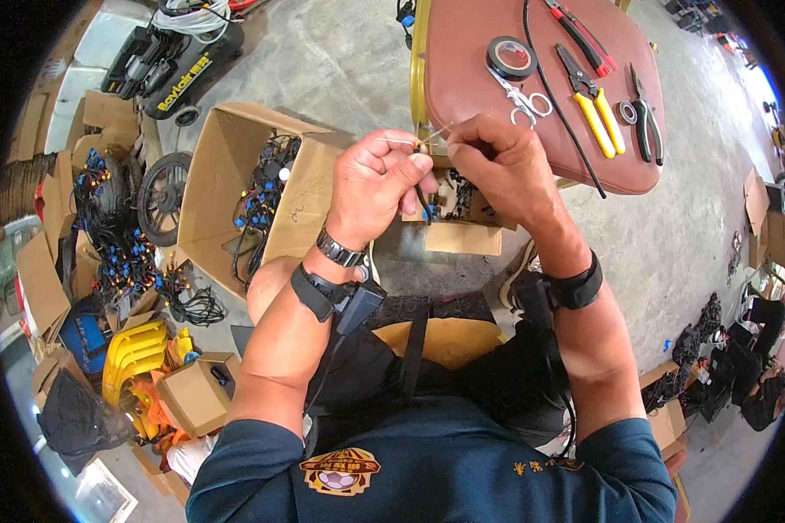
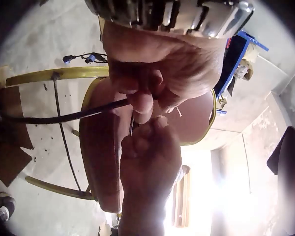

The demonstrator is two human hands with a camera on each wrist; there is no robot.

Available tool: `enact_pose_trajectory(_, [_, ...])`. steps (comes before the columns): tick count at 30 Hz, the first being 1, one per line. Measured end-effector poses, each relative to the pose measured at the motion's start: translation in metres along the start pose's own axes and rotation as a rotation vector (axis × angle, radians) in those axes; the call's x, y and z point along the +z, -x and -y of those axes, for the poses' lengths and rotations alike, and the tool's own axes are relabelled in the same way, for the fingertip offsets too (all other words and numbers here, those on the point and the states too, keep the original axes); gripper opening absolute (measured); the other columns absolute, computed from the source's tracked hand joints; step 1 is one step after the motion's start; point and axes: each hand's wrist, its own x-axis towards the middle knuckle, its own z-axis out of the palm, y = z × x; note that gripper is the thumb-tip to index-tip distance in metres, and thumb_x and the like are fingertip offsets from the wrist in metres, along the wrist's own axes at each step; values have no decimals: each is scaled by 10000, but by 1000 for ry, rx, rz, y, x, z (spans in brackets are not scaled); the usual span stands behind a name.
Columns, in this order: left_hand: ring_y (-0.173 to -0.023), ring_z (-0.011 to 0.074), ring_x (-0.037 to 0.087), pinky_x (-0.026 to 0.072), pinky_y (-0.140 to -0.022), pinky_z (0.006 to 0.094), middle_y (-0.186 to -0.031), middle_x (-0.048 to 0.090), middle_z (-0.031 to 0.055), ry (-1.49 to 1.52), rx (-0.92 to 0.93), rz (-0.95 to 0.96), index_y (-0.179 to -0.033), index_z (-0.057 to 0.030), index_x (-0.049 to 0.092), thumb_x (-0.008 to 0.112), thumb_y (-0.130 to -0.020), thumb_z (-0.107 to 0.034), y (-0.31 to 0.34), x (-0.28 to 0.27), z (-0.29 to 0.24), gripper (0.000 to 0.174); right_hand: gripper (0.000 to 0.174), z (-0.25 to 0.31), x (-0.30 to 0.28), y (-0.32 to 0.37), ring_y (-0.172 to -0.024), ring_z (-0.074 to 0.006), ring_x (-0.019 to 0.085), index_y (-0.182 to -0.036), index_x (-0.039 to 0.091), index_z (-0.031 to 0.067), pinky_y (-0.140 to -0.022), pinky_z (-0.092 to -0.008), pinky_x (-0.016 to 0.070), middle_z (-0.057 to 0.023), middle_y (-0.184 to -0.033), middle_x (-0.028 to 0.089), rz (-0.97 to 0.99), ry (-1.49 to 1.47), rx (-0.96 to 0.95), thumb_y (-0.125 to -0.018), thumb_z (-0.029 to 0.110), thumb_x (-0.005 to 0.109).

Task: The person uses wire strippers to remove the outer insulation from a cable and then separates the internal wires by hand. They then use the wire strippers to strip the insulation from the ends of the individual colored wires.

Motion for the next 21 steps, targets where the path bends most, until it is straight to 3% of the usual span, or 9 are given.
enact_pose_trajectory(5, [-476, 60, 534, 420, -414, 211, -722, 682, 83, -78, -14, -85, -1061, -18, 584, 623, -915, -25, 1, 5, 0, 151, 58, 12, 5, 8, -728, -29, 508, -879, 659, -14, -646, -210, 435, 40, -784, 597, 134, -179, 85, -860, 37, 637])
enact_pose_trajectory(8, [-479, 54, 527, 413, -415, 207, -717, 679, 71, -105, -57, -118, -1053, -10, 588, 626, -911, -21, 3, 9, 5, 147, 82, 16, 12, 13, -738, -40, 547, -880, 676, -12, -652, -214, 461, 13, -770, 627, 186, -316, 105, -850, 48, 628])
enact_pose_trajectory(12, [-478, 55, 526, 412, -418, 201, -739, 686, 82, -109, -24, -110, -1043, -12, 603, 644, -910, -53, 1, 6, 3, 146, 86, 11, 1, 9, -747, -38, 548, -883, 673, -15, -653, -221, 464, 21, -772, 622, 206, -237, 113, -849, 43, 621])
enact_pose_trajectory(16, [-480, 64, 534, 416, -421, 192, -775, 696, 106, -122, -10, -111, -1041, -24, 610, 669, -908, -102, -2, -2, 1, 165, 104, 6, -16, 6, -693, -57, 534, -873, 668, -17, -612, -264, 463, -28, -713, 614, 309, 23, 118, -828, 69, 630])
enact_pose_trajectory(17, [-482, 64, 534, 417, -423, 191, -778, 698, 113, -121, -16, -113, -1040, -24, 609, 673, -907, -110, -3, -2, 1, 171, 89, -1, -17, 7, -634, -152, 599, -848, 670, 7, -606, -318, 484, -91, -686, 624, 309, 163, 62, -797, 71, 636])
enact_pose_trajectory(20, [-491, 68, 540, 422, -435, 189, -780, 698, 112, -113, -4, -111, -1042, -25, 602, 671, -907, -107, -3, -1, 0, 173, 53, -9, -15, 12, -614, -210, 575, -804, 658, 4, -606, -324, 475, -91, -689, 605, 361, 388, -143, -784, 51, 646])
enact_pose_trajectory(21, [-493, 64, 541, 428, -439, 194, -767, 696, 107, -105, -4, -112, -1042, -16, 601, 665, -906, -91, -3, -1, 0, 168, 63, -7, -14, 13, -661, -323, 595, -783, 659, 9, -639, -379, 491, -141, -724, 618, 378, 440, -99, -746, 59, 653])
